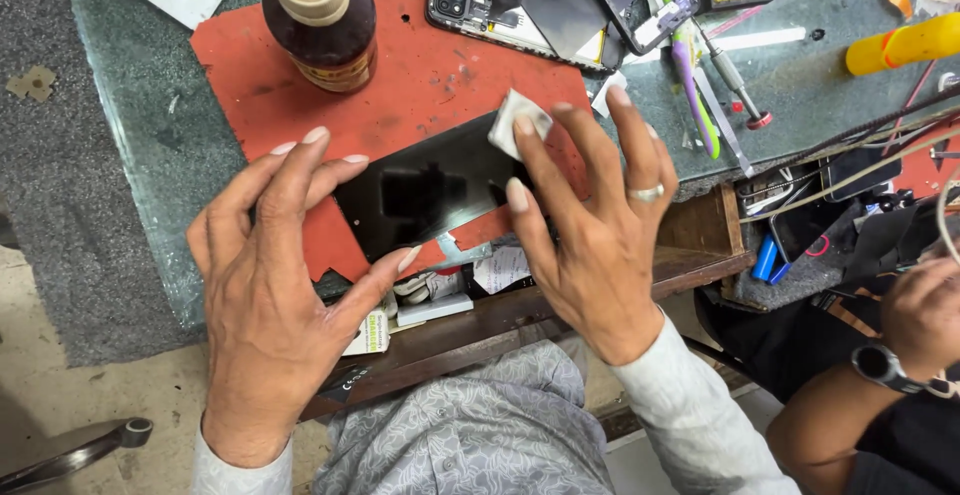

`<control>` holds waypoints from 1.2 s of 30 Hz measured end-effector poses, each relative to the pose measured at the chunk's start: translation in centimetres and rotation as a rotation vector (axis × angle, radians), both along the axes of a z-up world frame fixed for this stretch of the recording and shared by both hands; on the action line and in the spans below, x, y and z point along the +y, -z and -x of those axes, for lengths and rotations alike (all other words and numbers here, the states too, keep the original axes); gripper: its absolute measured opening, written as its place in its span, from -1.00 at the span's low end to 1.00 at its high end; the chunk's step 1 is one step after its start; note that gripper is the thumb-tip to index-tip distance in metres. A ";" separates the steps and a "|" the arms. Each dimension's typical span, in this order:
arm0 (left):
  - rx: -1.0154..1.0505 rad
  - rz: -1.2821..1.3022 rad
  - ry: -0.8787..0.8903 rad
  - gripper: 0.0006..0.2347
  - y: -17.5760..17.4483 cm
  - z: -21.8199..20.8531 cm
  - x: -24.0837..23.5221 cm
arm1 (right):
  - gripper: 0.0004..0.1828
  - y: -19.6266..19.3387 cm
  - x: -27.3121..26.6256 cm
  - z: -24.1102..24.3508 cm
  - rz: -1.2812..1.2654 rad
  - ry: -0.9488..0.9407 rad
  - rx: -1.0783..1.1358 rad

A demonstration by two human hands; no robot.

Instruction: The person wipes the screen of a smartphone with a white cloth, then applies liquid from a brown bottle and continues wiping the screen repeatedly. The person also wipes the edges and back of the phone.

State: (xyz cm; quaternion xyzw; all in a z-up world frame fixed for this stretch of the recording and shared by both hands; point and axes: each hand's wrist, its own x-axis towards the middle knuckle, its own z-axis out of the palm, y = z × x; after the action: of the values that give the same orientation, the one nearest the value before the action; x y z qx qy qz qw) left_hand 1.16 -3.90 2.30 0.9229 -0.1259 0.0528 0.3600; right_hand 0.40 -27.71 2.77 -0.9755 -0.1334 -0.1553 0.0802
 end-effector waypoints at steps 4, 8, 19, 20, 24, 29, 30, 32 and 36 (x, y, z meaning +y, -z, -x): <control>0.000 0.011 -0.003 -0.21 0.1 0.0 0.2 | -0.64 -1.1 0.0 1.1 -0.002 0.010 0.042; -0.005 0.012 0.004 -0.21 0.2 -0.1 0.1 | -0.64 -0.6 -0.1 0.4 -0.024 0.002 0.020; -0.003 0.023 0.002 -0.22 0.2 0.0 0.2 | -0.64 -0.9 0.0 1.2 -0.030 0.016 0.039; 0.002 0.018 0.003 -0.22 0.2 0.0 0.1 | -0.64 -0.6 -0.1 1.0 -0.026 0.015 0.029; -0.003 0.012 0.003 -0.21 0.1 0.1 0.0 | -0.64 0.8 -0.1 -0.9 -0.030 0.002 0.002; 0.004 0.026 0.000 -0.20 0.3 0.0 0.0 | -0.66 0.1 -0.5 1.0 -0.034 0.009 0.039; 0.009 0.025 0.000 -0.21 0.3 0.1 0.1 | -0.67 -0.1 -0.6 1.6 -0.042 0.011 0.052; 0.008 0.023 0.004 -0.21 0.5 0.1 0.2 | -0.68 -0.4 -0.6 2.0 -0.040 0.012 0.052; 0.008 0.025 0.015 -0.21 0.3 0.0 0.1 | -0.67 0.2 -0.4 -0.1 -0.042 -0.008 0.013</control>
State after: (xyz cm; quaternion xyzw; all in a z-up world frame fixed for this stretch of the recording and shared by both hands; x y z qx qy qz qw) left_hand 1.18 -3.81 2.00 0.9177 -0.1306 0.0479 0.3722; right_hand 0.54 -28.07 2.60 -0.9740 -0.1336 -0.1516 0.1022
